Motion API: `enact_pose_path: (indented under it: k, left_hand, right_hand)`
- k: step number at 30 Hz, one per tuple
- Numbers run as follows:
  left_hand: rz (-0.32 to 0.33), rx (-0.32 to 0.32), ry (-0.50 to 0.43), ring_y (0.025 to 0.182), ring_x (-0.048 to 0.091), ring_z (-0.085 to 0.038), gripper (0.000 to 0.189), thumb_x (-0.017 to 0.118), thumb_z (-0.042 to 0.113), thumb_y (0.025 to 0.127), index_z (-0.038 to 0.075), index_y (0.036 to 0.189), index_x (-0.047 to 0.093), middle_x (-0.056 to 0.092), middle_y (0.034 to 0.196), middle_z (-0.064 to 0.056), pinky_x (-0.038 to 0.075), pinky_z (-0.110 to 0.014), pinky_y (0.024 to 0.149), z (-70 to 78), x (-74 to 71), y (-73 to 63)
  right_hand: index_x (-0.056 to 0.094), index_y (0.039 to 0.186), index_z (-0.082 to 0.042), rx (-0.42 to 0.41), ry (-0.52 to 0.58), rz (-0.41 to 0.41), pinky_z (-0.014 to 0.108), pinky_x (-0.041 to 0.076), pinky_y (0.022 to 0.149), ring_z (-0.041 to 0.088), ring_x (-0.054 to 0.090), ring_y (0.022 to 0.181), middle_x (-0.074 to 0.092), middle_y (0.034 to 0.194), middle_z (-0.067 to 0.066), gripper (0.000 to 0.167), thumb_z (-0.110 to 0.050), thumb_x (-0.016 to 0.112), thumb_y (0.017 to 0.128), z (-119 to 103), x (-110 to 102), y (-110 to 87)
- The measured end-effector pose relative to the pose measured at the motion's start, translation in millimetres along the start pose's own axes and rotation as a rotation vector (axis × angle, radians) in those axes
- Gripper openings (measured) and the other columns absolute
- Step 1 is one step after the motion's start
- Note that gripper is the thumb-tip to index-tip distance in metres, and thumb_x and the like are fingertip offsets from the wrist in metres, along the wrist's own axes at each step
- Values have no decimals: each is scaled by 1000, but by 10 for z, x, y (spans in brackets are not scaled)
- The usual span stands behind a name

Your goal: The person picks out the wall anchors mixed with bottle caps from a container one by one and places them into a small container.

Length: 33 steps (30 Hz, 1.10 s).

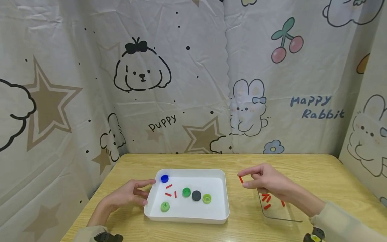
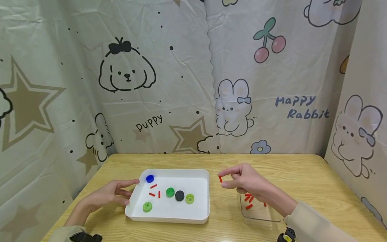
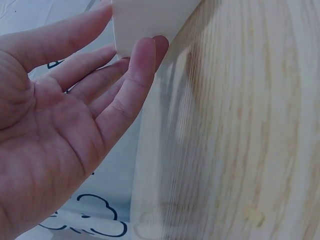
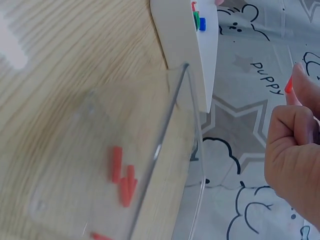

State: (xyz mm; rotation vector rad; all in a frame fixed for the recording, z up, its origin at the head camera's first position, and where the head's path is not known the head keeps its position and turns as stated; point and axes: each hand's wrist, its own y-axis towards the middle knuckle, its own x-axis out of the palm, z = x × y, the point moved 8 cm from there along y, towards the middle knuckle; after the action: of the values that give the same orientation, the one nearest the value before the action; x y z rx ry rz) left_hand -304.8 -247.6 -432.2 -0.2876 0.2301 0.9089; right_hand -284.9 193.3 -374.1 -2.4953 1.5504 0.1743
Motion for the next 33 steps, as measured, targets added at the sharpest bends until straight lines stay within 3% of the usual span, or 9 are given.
enact_pose_path:
  k: [16, 28, 33]
  left_hand:
    - [11, -3, 37, 129, 59, -47, 80, 75, 0, 89, -9, 158, 37, 32, 163, -32, 55, -38, 97, 20, 8, -5]
    - [12, -9, 53, 127, 62, -44, 80, 75, 1, 89, -9, 158, 37, 34, 162, -33, 54, -38, 96, 31, -1, 0]
    - [13, -13, 44, 126, 63, -44, 81, 76, 0, 88, -9, 158, 37, 36, 161, -33, 56, -39, 95, 18, -3, -3]
  right_hand:
    - [66, 135, 8, 32, 33, 33, 25, 27, 51, 10, 25, 52, 19, 62, -6, 45, -9, 78, 95, 214, -257, -276]
    - [71, 133, 0, 16, 82, 19, 31, 19, 49, 16, 16, 52, 13, 62, -2, 36, -5, 73, 98, 403, -468, -493]
    - [68, 134, 3, 34, 61, 34, 31, 19, 49, 18, 13, 52, 13, 62, -2, 37, -6, 72, 98, 477, -558, -551]
